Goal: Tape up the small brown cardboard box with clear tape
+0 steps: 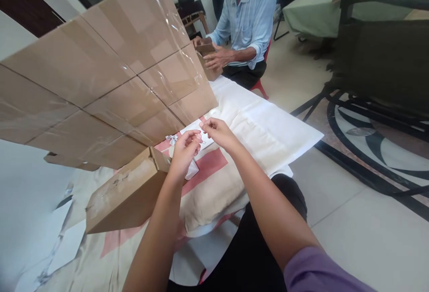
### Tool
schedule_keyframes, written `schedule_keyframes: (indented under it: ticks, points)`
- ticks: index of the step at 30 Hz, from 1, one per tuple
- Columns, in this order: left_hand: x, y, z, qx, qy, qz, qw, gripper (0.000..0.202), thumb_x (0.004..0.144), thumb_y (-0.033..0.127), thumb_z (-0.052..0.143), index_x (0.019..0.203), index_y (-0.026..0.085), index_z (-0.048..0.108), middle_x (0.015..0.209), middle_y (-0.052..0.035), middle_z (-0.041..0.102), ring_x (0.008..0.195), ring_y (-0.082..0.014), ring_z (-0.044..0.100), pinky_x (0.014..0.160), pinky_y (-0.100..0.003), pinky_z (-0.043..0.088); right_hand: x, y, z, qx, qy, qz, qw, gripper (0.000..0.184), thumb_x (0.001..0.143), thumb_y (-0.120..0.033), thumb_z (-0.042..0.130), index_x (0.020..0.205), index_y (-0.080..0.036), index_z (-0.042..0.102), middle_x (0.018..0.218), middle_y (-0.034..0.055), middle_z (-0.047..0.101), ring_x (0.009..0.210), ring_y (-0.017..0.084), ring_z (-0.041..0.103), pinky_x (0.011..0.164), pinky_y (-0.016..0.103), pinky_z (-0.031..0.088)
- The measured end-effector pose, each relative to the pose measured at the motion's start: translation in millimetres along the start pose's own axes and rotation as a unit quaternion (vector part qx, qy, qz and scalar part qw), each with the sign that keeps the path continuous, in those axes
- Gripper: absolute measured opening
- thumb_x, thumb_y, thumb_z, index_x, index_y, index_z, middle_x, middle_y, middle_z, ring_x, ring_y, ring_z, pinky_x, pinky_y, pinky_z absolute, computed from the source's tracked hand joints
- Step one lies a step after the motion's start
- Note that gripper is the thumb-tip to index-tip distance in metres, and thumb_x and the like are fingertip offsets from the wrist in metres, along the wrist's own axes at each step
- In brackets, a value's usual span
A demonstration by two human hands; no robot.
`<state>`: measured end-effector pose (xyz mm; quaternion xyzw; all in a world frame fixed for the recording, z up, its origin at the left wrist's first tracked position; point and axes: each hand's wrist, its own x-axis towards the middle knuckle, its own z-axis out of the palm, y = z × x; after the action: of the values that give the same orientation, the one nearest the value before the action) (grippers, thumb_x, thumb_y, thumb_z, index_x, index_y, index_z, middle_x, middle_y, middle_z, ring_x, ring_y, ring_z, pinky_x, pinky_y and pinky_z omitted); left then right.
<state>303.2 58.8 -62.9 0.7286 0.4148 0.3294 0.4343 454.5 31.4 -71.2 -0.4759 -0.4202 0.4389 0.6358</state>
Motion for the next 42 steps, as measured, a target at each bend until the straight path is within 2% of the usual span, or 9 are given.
schedule_keyframes:
  ticks: [4,9,15,21,24,29,32,37,42]
  points:
    - [-5.1,-8.4,-0.7,-0.111,0.006,0.03,0.993,0.042,0.084,0.06,0.067,0.094,0.019,0.063,0.075,0.0002,0.06,0.057,-0.0091,0.049,0.055,-0.023,0.042,-4.2,4.9,10.7,0.002,-0.077,-0.001,0.997,0.046,0.074,-0.061,0.078,0.078,-0.019,0.058,0.066,-0.0035,0.058,0.062,0.011,0.053,0.055,0.024,0.035]
    - [-13.5,-13.7,-1.4,-0.175,0.028,0.048,0.983,0.044,0.082,0.061,0.072,0.082,0.019,0.061,0.07,0.0011,0.059,0.057,-0.0085,0.048,0.053,-0.022,0.04,-10.7,6.0,15.2,0.025,-0.118,0.022,0.992,0.047,0.08,-0.063,0.073,0.08,-0.019,0.056,0.069,-0.0025,0.059,0.065,0.011,0.057,0.057,0.024,0.035]
    - [-30.3,-8.2,-2.8,-0.197,0.036,0.068,0.977,0.042,0.085,0.06,0.071,0.091,0.02,0.064,0.074,0.0006,0.062,0.053,-0.008,0.05,0.048,-0.022,0.038,-17.1,0.3,17.3,0.041,-0.128,0.001,0.991,0.047,0.081,-0.062,0.074,0.08,-0.02,0.055,0.068,-0.0041,0.057,0.061,0.01,0.053,0.058,0.025,0.036]
    - [-32.8,-0.8,-2.5,-0.179,0.042,0.1,0.978,0.032,0.088,0.051,0.07,0.083,0.02,0.062,0.07,0.0025,0.06,0.052,-0.0081,0.049,0.053,-0.023,0.042,-22.0,-2.8,16.2,0.057,-0.218,0.029,0.974,0.047,0.091,-0.064,0.064,0.082,-0.019,0.054,0.068,-0.0047,0.056,0.061,0.011,0.061,0.061,0.025,0.035]
    - [-34.4,5.8,-0.1,-0.165,0.056,0.106,0.979,0.026,0.09,0.044,0.068,0.081,0.021,0.06,0.067,0.0036,0.059,0.053,-0.0087,0.049,0.056,-0.024,0.044,-23.8,-4.7,13.4,0.082,-0.221,0.031,0.971,0.044,0.09,-0.062,0.067,0.084,-0.019,0.057,0.073,-0.0033,0.058,0.066,0.011,0.06,0.063,0.024,0.036]
    - [-46.9,26.1,-5.6,-0.076,0.117,0.101,0.985,0.019,0.093,0.034,0.06,0.079,0.021,0.056,0.062,0.0056,0.053,0.053,-0.0098,0.047,0.056,-0.023,0.04,-28.5,-12.2,7.4,0.153,-0.285,0.027,0.946,0.053,0.081,-0.068,0.075,0.101,-0.021,0.063,0.09,0.0021,0.064,0.083,0.015,0.061,0.066,0.024,0.041]
    - [-58.3,39.2,-19.5,0.049,0.094,0.108,0.988,0.018,0.094,0.03,0.056,0.079,0.022,0.057,0.064,0.0052,0.055,0.054,-0.0103,0.048,0.056,-0.024,0.037,-30.2,-15.8,7.1,0.148,-0.292,-0.01,0.945,0.052,0.079,-0.062,0.08,0.106,-0.02,0.067,0.094,0.0025,0.065,0.081,0.013,0.059,0.066,0.024,0.041]
    - [-72.9,50.0,-45.7,0.236,0.052,0.118,0.963,0.013,0.092,0.026,0.058,0.079,0.023,0.059,0.062,0.0047,0.056,0.056,-0.0123,0.05,0.057,-0.025,0.034,-29.0,-14.8,14.9,0.08,-0.255,-0.042,0.963,0.028,0.079,-0.041,0.083,0.086,-0.018,0.069,0.082,-0.0008,0.064,0.075,0.012,0.056,0.072,0.027,0.044]
    - [-78.7,47.6,-65.9,0.284,0.055,0.102,0.952,0.014,0.093,0.035,0.061,0.083,0.025,0.063,0.066,0.0034,0.063,0.058,-0.0146,0.055,0.059,-0.027,0.033,-30.3,-12.0,20.9,0.068,-0.258,-0.048,0.963,0.026,0.077,-0.036,0.083,0.076,-0.018,0.064,0.077,-0.0016,0.062,0.072,0.012,0.055,0.071,0.027,0.044]
